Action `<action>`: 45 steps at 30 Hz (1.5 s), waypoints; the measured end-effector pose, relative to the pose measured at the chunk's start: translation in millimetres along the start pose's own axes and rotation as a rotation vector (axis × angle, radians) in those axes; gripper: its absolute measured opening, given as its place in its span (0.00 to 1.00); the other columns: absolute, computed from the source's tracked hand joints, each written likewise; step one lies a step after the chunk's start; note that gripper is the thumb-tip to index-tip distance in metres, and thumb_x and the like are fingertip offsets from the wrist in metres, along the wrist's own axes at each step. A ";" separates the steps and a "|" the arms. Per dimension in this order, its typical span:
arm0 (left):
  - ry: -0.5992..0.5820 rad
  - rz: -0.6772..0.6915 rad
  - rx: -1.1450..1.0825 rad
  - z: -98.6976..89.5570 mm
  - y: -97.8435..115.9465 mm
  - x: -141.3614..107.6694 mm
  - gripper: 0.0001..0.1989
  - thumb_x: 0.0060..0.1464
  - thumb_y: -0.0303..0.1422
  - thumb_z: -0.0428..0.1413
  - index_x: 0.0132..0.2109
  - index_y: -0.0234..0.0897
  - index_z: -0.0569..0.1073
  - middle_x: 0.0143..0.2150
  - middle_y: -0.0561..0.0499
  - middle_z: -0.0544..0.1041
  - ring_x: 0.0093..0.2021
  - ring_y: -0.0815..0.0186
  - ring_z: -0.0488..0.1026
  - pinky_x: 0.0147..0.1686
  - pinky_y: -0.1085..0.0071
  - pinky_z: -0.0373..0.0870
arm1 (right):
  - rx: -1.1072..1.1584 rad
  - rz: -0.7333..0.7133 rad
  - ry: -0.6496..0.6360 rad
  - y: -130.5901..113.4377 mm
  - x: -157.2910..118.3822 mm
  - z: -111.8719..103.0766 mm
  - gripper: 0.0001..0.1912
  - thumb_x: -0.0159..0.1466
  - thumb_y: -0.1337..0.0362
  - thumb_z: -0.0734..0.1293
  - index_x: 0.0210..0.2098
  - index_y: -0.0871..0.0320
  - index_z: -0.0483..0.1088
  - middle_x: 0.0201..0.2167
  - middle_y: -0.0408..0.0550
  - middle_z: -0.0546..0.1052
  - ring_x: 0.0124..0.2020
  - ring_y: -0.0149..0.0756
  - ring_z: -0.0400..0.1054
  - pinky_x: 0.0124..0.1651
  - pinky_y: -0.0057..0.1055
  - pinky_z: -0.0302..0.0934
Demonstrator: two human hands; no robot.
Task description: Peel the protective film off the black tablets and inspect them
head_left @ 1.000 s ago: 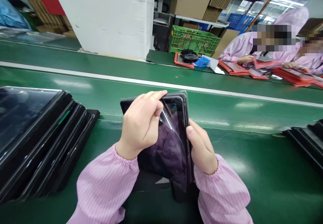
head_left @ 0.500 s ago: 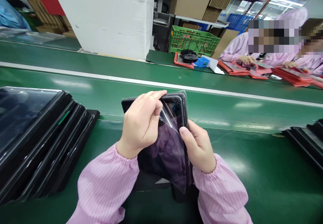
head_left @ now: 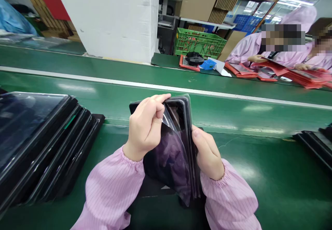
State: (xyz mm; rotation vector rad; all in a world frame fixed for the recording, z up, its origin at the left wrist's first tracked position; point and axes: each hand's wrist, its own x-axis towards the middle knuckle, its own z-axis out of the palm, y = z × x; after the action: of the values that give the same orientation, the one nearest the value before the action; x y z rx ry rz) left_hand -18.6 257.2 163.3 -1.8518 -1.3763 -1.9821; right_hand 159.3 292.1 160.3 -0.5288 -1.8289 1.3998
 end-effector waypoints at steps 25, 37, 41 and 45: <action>0.104 -0.077 -0.093 -0.5 1.0 -5.4 0.16 0.69 0.34 0.43 0.59 0.41 0.68 0.49 0.47 0.78 0.49 0.63 0.76 0.50 0.64 0.73 | -0.413 -0.225 -0.242 -29.2 -20.3 22.1 0.36 0.64 0.64 0.69 0.69 0.63 0.57 0.65 0.57 0.68 0.58 0.41 0.72 0.48 0.27 0.74; 0.059 -0.009 -0.003 -4.9 8.2 -0.1 0.16 0.69 0.32 0.42 0.51 0.38 0.75 0.47 0.47 0.78 0.48 0.64 0.75 0.49 0.66 0.72 | -0.635 -0.316 -0.191 -31.4 -25.5 22.8 0.32 0.66 0.59 0.67 0.64 0.70 0.61 0.62 0.64 0.70 0.60 0.46 0.70 0.59 0.37 0.70; 0.062 -0.012 0.002 -4.4 9.8 0.1 0.16 0.69 0.32 0.42 0.49 0.39 0.75 0.46 0.47 0.78 0.48 0.64 0.75 0.49 0.66 0.72 | -0.578 -0.233 -0.142 -35.5 -29.1 29.9 0.33 0.65 0.60 0.67 0.65 0.67 0.60 0.57 0.61 0.75 0.44 0.42 0.79 0.45 0.34 0.77; 0.064 -0.015 0.024 -2.0 11.5 -0.8 0.15 0.69 0.32 0.43 0.49 0.39 0.74 0.46 0.47 0.79 0.49 0.63 0.75 0.50 0.64 0.73 | -0.538 -0.083 -0.021 -39.4 -33.8 47.5 0.33 0.63 0.60 0.67 0.65 0.59 0.59 0.52 0.56 0.78 0.38 0.43 0.79 0.39 0.37 0.77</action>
State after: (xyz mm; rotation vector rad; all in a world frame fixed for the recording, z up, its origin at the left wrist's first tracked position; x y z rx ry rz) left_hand -12.8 248.8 169.0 -1.7575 -1.3946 -2.0042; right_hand 148.6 225.9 181.5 -0.6946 -2.2216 0.8500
